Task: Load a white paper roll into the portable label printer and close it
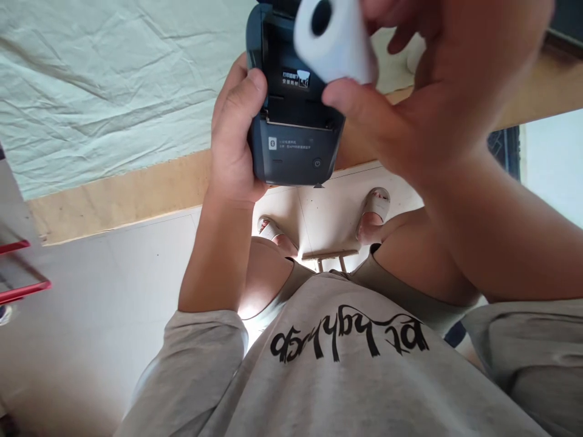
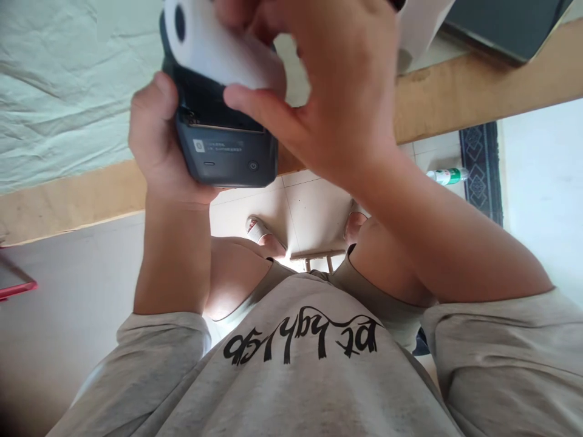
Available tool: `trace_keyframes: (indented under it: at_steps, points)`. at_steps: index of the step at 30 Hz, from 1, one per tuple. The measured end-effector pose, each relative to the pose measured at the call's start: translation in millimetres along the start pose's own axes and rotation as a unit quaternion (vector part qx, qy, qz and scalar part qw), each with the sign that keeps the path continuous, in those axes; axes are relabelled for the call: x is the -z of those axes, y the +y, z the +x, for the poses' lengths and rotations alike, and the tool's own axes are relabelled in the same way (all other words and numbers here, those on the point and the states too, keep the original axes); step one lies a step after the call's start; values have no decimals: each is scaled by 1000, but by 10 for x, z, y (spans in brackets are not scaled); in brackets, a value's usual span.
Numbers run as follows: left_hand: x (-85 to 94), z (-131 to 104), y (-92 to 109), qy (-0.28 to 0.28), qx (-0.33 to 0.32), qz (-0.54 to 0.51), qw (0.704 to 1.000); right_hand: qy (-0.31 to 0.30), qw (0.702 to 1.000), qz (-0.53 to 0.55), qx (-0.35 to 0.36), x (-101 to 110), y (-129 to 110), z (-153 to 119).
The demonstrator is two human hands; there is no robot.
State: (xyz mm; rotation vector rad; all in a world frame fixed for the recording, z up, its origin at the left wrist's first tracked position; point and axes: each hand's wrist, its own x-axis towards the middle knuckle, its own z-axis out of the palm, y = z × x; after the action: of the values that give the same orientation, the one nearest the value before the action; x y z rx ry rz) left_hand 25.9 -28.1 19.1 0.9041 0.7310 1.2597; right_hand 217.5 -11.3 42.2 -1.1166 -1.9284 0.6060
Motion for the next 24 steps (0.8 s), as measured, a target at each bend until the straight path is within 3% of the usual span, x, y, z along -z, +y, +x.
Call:
trace_keyframes:
  at_steps: [3, 6, 11, 15, 18, 22, 24]
  points:
    - [9, -13, -20, -19, -29, -13, 999, -37, 978, -207, 21, -63, -166, 39]
    - [4, -30, -15, -23, -25, 15, 999, -50, 962, -267, -30, -122, -239, 68]
    - [-39, -63, 21, -7, -11, 48, 999, -72, 970, -219, -75, -158, -270, 91]
    - [-17, -63, 5, 0, -19, 33, 999, -46, 975, -215, 23, -178, -283, 0]
    - [64, -27, -37, -31, -46, 29, 998, -45, 977, -189, 91, -215, -276, -108]
    - [185, 39, -81, -116, -77, 45, 989, -40, 977, -150, 144, -180, -231, -186]
    - [208, 56, -85, -126, -79, 54, 987, -27, 994, -70, 81, -124, -191, -178]
